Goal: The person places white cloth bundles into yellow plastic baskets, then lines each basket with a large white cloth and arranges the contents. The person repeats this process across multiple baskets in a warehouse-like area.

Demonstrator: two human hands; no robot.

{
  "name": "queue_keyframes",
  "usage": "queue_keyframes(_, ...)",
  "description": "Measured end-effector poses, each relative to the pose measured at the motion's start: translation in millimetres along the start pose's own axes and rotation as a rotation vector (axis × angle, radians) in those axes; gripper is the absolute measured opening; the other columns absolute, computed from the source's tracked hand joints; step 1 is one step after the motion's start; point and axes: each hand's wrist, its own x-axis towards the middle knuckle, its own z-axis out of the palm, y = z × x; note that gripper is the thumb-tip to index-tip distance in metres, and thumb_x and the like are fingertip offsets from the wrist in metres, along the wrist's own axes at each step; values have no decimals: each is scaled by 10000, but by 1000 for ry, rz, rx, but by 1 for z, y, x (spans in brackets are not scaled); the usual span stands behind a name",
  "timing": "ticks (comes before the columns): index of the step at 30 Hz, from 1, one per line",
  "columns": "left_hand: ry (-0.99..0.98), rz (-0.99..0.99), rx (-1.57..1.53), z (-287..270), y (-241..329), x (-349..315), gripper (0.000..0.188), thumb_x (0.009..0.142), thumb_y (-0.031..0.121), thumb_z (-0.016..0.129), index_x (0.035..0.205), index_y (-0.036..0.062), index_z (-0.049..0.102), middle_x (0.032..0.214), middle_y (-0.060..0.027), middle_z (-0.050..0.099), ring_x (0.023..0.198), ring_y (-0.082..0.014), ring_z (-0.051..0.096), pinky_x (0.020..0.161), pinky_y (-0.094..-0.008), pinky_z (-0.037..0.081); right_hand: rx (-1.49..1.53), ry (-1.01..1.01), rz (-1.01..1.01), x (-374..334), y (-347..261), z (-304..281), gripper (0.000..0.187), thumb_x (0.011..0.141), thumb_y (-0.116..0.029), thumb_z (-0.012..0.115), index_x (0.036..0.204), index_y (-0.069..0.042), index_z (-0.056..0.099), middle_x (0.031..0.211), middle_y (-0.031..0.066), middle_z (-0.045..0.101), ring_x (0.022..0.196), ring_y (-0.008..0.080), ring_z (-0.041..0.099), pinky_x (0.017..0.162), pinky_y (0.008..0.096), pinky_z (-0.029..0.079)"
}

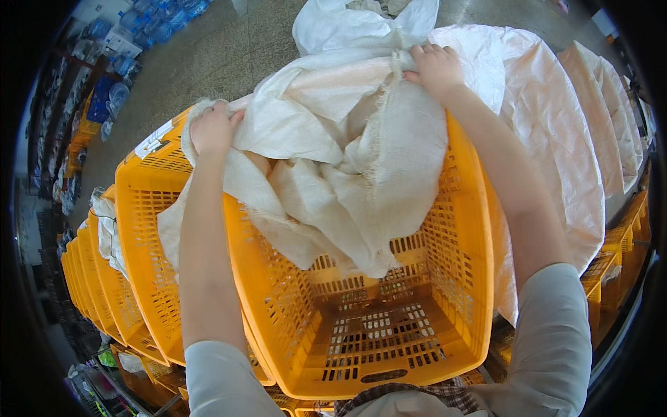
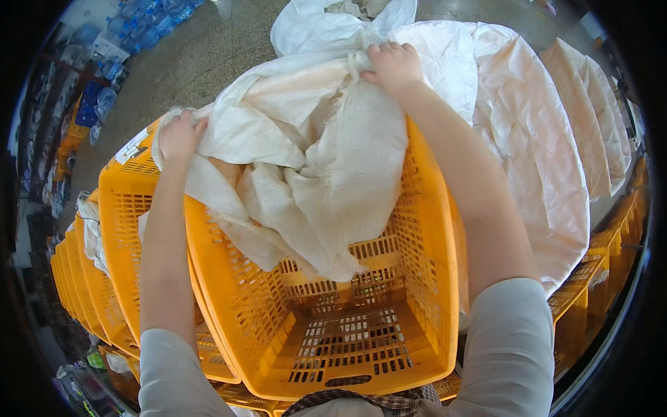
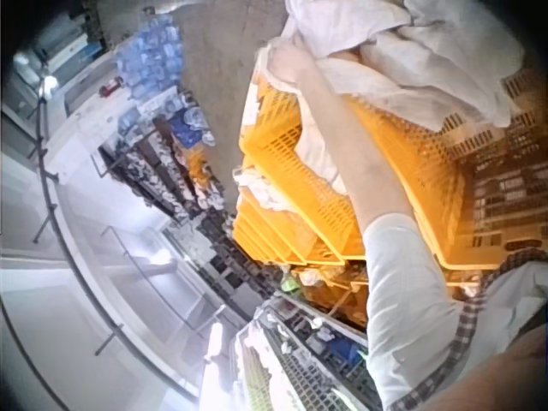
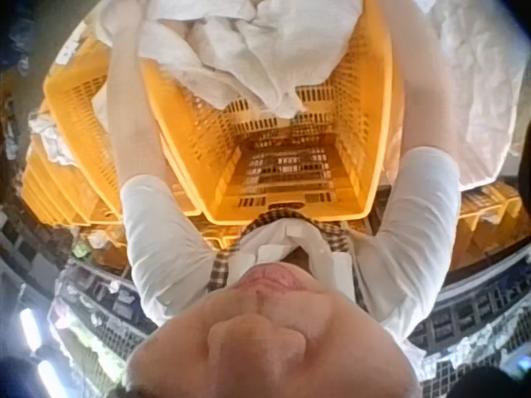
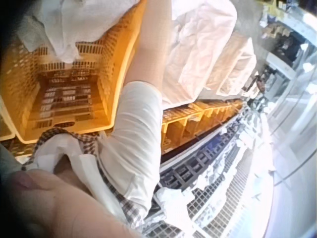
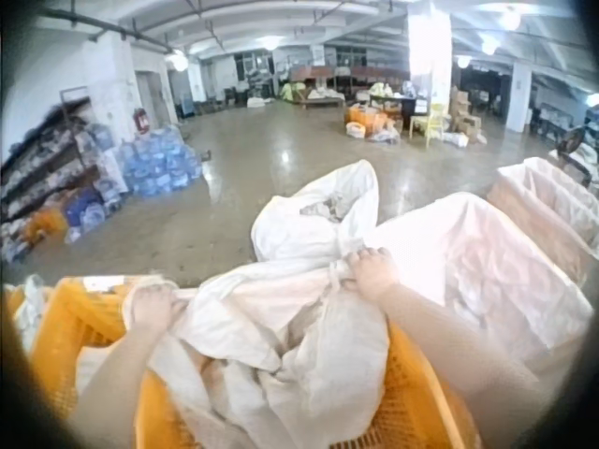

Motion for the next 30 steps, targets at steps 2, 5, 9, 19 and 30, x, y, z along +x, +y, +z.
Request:
queue_keyframes(2, -31, -63, -38, -4, -1, 0, 521, 860, 520, 518, 1042, 36, 582, 982, -180, 666, 952, -328, 634, 818, -429, 493, -2, 20, -9, 1, 2, 0, 466, 769, -446, 654, 1054, -92, 546, 1011, 88, 632, 1039, 238, 580, 863, 378, 424)
queue_keyframes(5, -93, -192, -130, -8, -6, -11, 538, 889, 514, 457, 1122, 36, 540, 1032, -169, 657, 961, -293, 641, 754, -451, 511, 1, 68, -14, 4, 2, 2, 458, 776, -426, 653, 1049, -75, 543, 1001, 108, 633, 998, 255, 599, 836, 395, 453)
queue_keyframes(9, -201, -163, -226, -16, -22, -48, 586, 882, 461, 493, 1271, 28, 423, 1101, -197, 630, 1008, -313, 624, 814, -432, 498, 12, -91, 26, 18, -1, 0, 480, 774, -453, 633, 1000, -30, 598, 984, 118, 653, 924, 281, 630, 781, 392, 505)
queue_keyframes(19, -202, -94, -641, -13, -46, -91, 853, 760, 373, 662, 1393, -15, 242, 1265, -268, 510, 1139, -377, 534, 957, -403, 424, 407, -427, 168, 19, 18, -42, 706, 679, -542, 689, 1026, 65, 596, 925, 203, 655, 822, 294, 657, 674, 367, 536)
queue_keyframes(30, -133, -230, -956, 4, -36, -121, 848, 727, 66, 659, 1427, -9, 186, 1336, -268, 446, 1206, -375, 480, 1009, -367, 385, 931, -423, 513, -34, 35, -51, 498, 778, -305, 608, 1108, 65, 559, 952, 155, 635, 781, 257, 651, 587, 344, 549)
